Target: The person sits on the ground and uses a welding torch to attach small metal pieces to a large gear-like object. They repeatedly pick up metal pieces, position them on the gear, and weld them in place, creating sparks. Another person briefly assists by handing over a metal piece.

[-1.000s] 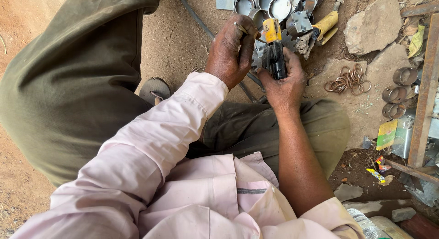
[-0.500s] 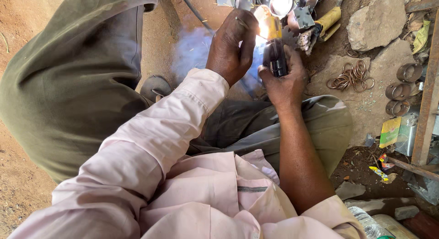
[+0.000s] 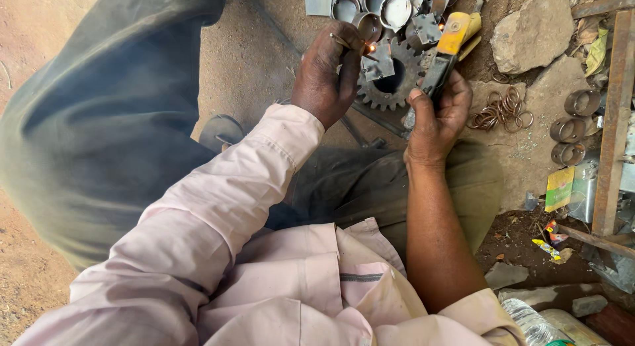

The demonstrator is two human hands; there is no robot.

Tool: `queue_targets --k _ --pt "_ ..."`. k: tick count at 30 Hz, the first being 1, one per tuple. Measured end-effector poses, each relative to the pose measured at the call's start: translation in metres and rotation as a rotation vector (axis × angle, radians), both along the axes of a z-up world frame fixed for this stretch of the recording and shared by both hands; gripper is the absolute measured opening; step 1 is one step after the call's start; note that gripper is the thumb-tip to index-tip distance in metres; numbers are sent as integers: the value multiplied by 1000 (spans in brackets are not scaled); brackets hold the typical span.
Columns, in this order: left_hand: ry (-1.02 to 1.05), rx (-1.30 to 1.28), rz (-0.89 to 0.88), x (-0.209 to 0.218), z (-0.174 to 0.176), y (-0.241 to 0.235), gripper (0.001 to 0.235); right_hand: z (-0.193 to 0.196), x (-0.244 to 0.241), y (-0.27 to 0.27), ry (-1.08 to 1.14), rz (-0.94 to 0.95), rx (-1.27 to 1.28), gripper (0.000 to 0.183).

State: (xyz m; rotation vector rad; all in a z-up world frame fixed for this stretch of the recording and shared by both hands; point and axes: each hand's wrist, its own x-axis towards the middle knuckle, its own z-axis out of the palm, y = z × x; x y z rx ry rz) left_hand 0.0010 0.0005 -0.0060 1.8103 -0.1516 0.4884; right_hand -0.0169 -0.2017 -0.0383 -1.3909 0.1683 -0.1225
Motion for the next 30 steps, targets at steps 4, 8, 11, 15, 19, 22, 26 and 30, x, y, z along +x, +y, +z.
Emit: queue_targets --k 4,8,11,15,19,22,26,30 --pt "-36 -37 -36 0 -4 1 17 -2 -5 -4 185 60 84 56" --pt "29 -127 -92 4 -4 0 16 -6 -12 -12 326 157 293 42" --pt "152 -98 -62 12 7 4 15 -5 -15 -17 315 115 343 41" --pt "267 -80 -206 15 24 15 16 -6 -19 -24 313 -12 387 43" --pt "387 155 -369 32 19 10 16 -12 -13 -24 297 -52 417 41" --pt "251 -54 -227 46 3 3 19 -10 -13 -23 280 -50 417 45" --pt "-156 -299 -43 80 -7 8 19 -6 -14 -25 293 -69 453 56" --pt "-84 -460 -72 80 2 16 15 1 -11 -26 332 36 695 59"
